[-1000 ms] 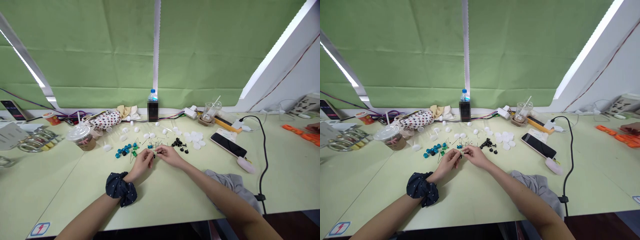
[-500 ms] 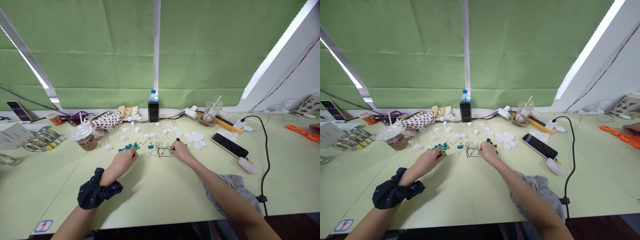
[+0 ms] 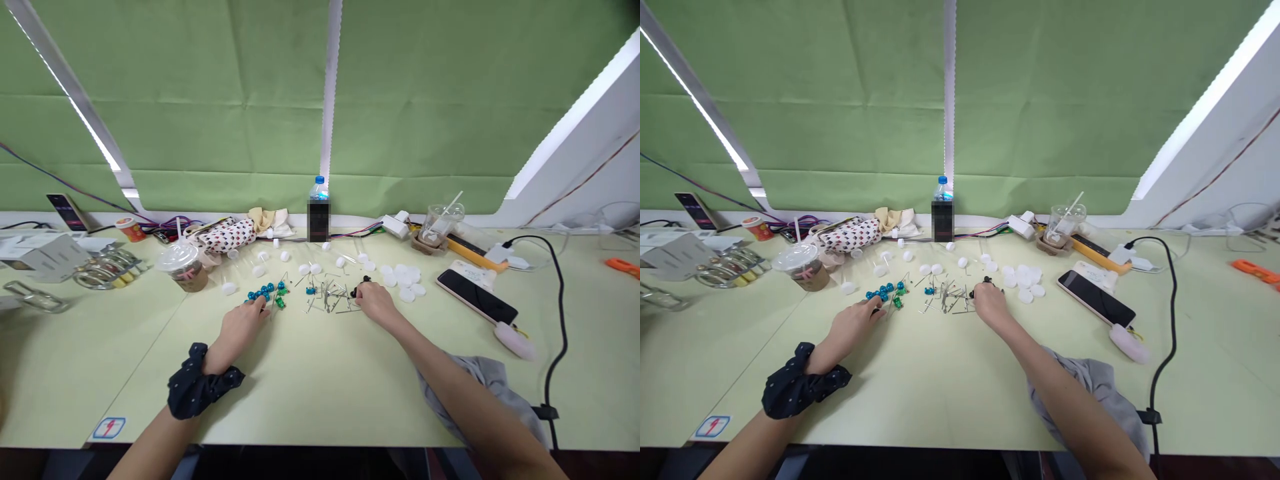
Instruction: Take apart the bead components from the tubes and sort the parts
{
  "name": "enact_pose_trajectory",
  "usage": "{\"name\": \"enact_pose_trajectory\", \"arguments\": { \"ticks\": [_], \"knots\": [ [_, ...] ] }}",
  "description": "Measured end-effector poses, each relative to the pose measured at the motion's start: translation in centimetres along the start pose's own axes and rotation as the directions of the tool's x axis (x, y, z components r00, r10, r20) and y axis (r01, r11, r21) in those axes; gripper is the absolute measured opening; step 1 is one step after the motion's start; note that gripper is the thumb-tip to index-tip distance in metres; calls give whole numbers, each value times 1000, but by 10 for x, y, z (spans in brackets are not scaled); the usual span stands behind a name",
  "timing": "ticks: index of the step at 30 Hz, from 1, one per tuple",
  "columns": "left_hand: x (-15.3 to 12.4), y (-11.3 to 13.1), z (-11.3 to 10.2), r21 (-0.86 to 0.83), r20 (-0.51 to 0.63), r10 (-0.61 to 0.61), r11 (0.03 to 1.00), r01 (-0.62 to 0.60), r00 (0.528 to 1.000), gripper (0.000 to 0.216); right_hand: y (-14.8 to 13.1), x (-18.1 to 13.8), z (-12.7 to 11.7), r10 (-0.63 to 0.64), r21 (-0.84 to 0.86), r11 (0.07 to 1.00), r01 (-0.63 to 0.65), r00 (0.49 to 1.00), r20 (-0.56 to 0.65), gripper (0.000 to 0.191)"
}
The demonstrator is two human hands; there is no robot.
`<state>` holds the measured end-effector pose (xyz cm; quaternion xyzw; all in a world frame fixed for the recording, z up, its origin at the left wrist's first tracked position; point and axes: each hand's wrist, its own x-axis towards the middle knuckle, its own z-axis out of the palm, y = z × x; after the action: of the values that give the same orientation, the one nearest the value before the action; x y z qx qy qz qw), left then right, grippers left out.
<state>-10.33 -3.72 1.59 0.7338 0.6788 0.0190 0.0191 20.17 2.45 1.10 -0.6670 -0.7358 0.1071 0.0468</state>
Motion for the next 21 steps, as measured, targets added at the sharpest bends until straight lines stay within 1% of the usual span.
{"name": "enact_pose_trajectory", "arguments": {
  "ticks": [2,4,6,7,9,10,13,15,19,21],
  "knots": [
    [1,0,2,25,-51,-21,999,22,998,24,0,0,1,7,-12,1000,-7,1000,1,9],
    [3,0,6,42,-152,8,999,-1,988,27,0,1,3,10,-16,1000,-11,1000,-5,11],
    [8,1,9,51,-240,112,993,-103,964,28,-1,1,5,4,-19,1000,-4,999,-37,13],
    [11,2,11,55,-260,181,983,-173,949,28,-1,1,6,-5,-18,1000,4,998,-67,13],
    [17,6,15,53,-266,286,958,-283,920,26,-4,0,8,-33,-10,999,31,990,-135,14],
    [20,8,17,47,-262,310,950,-309,914,24,-5,-2,8,-48,-4,999,48,984,-170,14],
    [26,13,24,16,-254,305,950,-312,918,20,-11,-5,10,-127,19,990,137,957,-261,13],
    [27,15,28,-2,-256,292,953,-302,922,20,-18,-5,14,-210,51,971,234,936,-283,13],
    [25,14,30,-68,-297,257,955,-288,920,21,-46,0,25,-391,165,886,435,888,-241,14],
    [24,12,27,-114,-335,218,956,-269,917,21,-67,7,31,-492,182,826,533,840,-230,18]
  ]
}}
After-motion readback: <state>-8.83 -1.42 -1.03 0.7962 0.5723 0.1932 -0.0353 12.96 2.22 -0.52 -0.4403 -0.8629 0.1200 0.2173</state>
